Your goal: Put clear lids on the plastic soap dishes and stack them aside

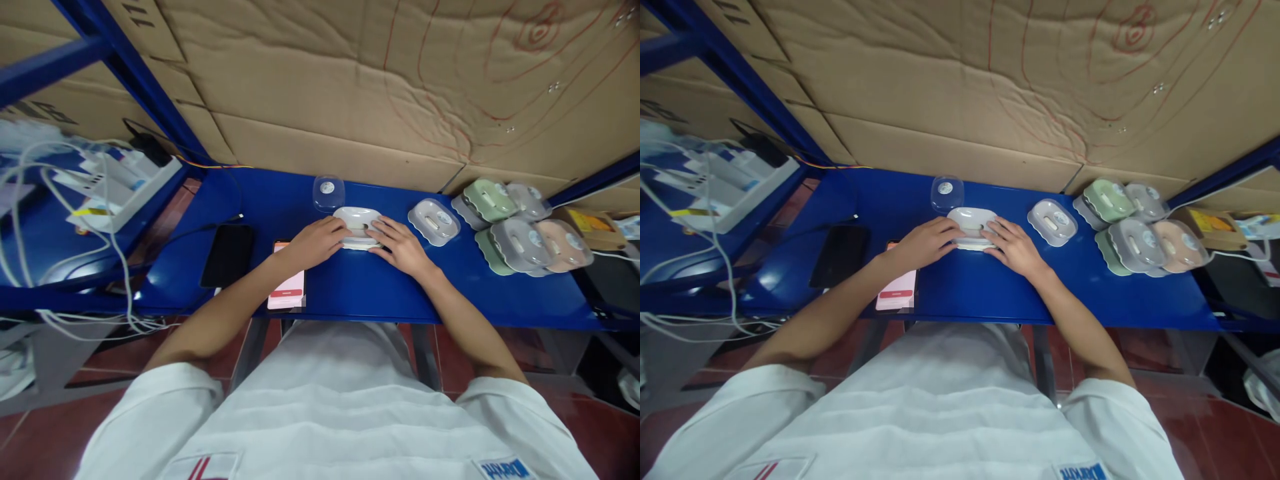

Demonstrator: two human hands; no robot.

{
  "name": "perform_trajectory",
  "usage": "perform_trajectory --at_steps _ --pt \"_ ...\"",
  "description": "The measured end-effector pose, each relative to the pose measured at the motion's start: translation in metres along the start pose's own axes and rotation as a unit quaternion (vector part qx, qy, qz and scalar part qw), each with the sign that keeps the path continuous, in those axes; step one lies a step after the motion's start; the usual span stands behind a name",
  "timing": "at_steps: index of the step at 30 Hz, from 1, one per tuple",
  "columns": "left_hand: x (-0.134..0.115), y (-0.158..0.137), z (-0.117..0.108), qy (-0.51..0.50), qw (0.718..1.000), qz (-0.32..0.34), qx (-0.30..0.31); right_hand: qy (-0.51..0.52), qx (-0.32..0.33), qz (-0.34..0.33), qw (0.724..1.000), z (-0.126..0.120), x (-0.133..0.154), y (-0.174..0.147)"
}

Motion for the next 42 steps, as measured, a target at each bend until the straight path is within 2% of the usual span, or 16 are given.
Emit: perform_trajectory --at_steps 5,10,15,17,19,21,25,29,31,32,35,37,39,42 --pt "-0.006 0.001 0.010 0.001 1.000 0.003 0.010 0.056 -0.001 -0.005 0.998 -0.004 0.000 0.000" --pt "-0.004 -0.001 0.008 -0.062 0.998 0.004 0.018 0.018 0.034 -0.022 0.999 0.004 0.005 -0.001" --pt "0.036 -0.003 -0.013 -0.108 0.988 -0.110 -0.030 0.015 0.045 -0.049 0.998 0.012 0.022 0.003" --pt "0.054 -0.004 -0.014 -0.092 0.981 -0.169 -0.001 0.010 0.048 -0.063 0.997 0.014 0.030 0.005" --pt "0.067 -0.006 -0.012 -0.080 0.971 -0.220 0.057 0.001 0.046 -0.072 0.996 0.014 0.035 0.006" --pt "0.073 -0.010 -0.013 -0.062 0.959 -0.265 0.079 -0.005 0.043 -0.070 0.997 0.013 0.036 0.006" --pt "0.078 -0.018 -0.026 0.041 0.925 -0.376 0.016 -0.002 0.031 -0.059 0.998 0.010 0.033 0.005" --pt "0.087 -0.024 -0.025 0.061 0.907 -0.416 0.031 0.029 0.028 -0.061 0.997 0.011 0.032 0.005" --pt "0.092 -0.024 -0.023 0.020 0.916 -0.399 0.030 0.045 0.024 -0.043 0.998 0.013 0.031 0.006" --pt "0.091 -0.021 -0.023 -0.018 0.930 -0.367 0.027 0.047 0.016 -0.030 0.998 0.013 0.029 0.006" --pt "0.068 -0.010 -0.020 -0.170 0.969 -0.177 0.037 0.036 -0.022 0.005 0.999 0.012 0.023 0.005" --pt "0.047 -0.006 -0.020 -0.236 0.968 -0.076 0.047 0.025 -0.024 0.010 0.999 0.012 0.020 0.004" --pt "0.032 -0.005 -0.019 -0.246 0.966 -0.051 0.053 0.025 -0.003 -0.002 1.000 0.013 0.019 0.004" --pt "0.021 -0.007 -0.017 -0.224 0.969 -0.072 0.074 0.046 0.025 -0.025 0.998 0.016 0.018 0.003"
Point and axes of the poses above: each hand's wrist, its own y-axis towards the middle knuckle, its own z-axis out of the palm, x = y × z, the point moved 5 cm from there along y, towards the middle knuckle, and after that the axes turned 3 degrees about x, right-handed, at the moved point
